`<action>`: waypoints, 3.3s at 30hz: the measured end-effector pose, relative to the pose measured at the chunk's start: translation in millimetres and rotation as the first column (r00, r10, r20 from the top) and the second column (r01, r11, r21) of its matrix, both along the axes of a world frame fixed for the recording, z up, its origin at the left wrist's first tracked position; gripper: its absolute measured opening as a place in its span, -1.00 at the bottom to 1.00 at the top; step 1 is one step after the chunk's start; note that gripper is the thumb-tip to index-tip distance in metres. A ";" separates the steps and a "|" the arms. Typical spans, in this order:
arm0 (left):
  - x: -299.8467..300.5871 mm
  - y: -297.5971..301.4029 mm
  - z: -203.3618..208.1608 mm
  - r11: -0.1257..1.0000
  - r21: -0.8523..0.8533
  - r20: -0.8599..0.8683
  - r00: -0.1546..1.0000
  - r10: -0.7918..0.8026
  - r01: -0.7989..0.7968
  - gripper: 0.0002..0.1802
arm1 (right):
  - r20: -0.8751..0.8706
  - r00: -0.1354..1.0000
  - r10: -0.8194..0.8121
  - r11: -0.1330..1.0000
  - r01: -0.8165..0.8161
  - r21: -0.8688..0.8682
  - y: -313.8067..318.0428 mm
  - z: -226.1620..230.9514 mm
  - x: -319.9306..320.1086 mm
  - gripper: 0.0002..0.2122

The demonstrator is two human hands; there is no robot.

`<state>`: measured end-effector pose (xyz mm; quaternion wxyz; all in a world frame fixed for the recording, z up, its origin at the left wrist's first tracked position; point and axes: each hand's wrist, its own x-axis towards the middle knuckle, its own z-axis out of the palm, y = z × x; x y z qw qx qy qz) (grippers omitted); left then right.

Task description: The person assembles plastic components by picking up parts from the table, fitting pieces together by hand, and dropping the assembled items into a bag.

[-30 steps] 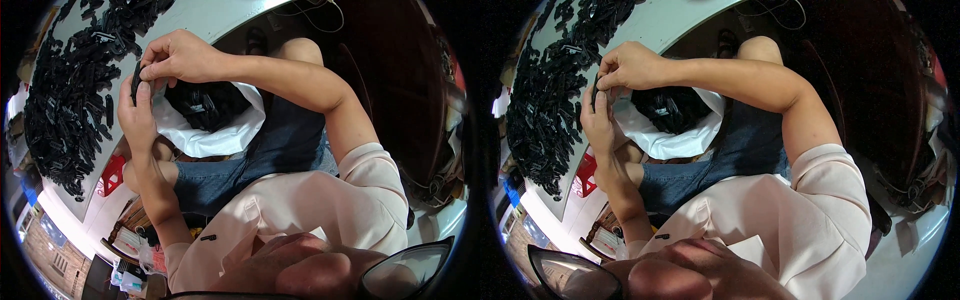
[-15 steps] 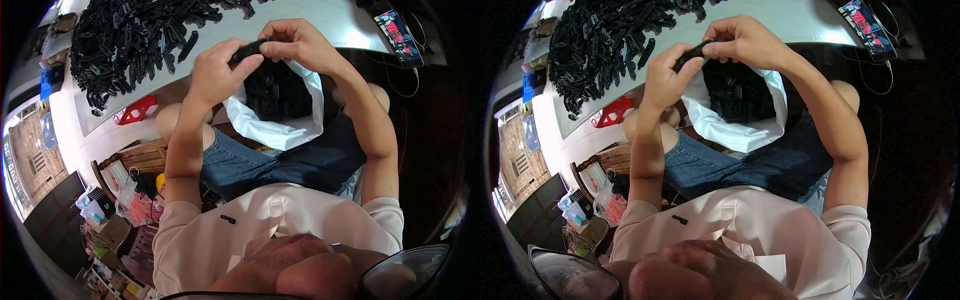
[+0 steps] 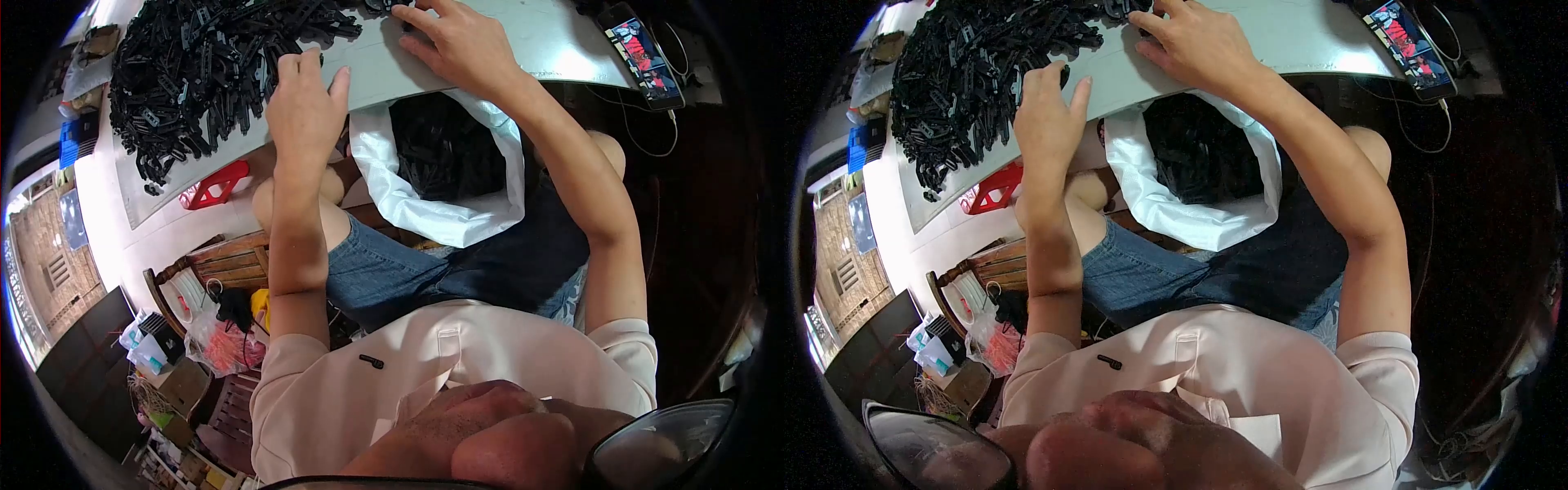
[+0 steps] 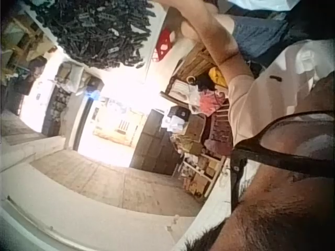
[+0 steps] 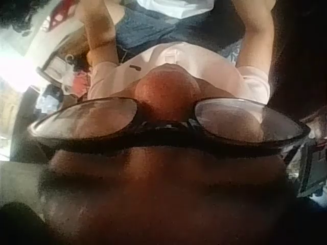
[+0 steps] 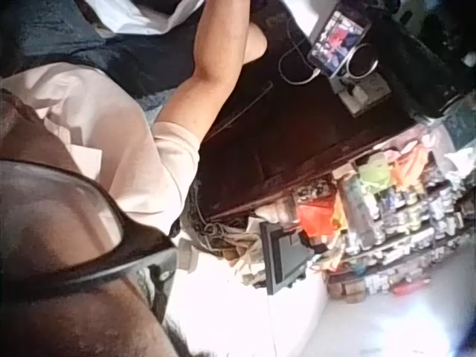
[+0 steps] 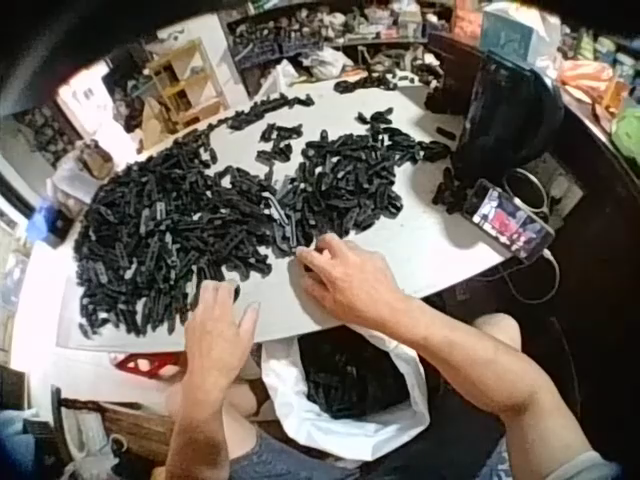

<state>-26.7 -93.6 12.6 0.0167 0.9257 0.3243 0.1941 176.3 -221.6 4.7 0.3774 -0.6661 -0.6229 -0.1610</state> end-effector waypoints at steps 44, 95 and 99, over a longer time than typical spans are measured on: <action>21.5 -26.1 -3.8 0.899 -0.402 0.213 0.973 -0.090 0.172 -0.72 | -0.123 0.908 -0.400 0.837 0.308 -0.452 -9.9 12.3 0.7 -0.77; 19.4 -21.0 -5.2 0.630 -0.592 0.461 0.852 -0.247 0.503 -0.56 | -0.943 0.288 0.167 0.881 -0.474 0.011 -25.6 -9.7 -7.7 -0.83; 19.8 -21.9 0.2 0.742 -0.422 0.435 0.834 -0.339 0.521 -0.62 | -0.967 0.216 0.136 0.879 -0.476 0.017 -27.1 -4.9 -7.5 -0.83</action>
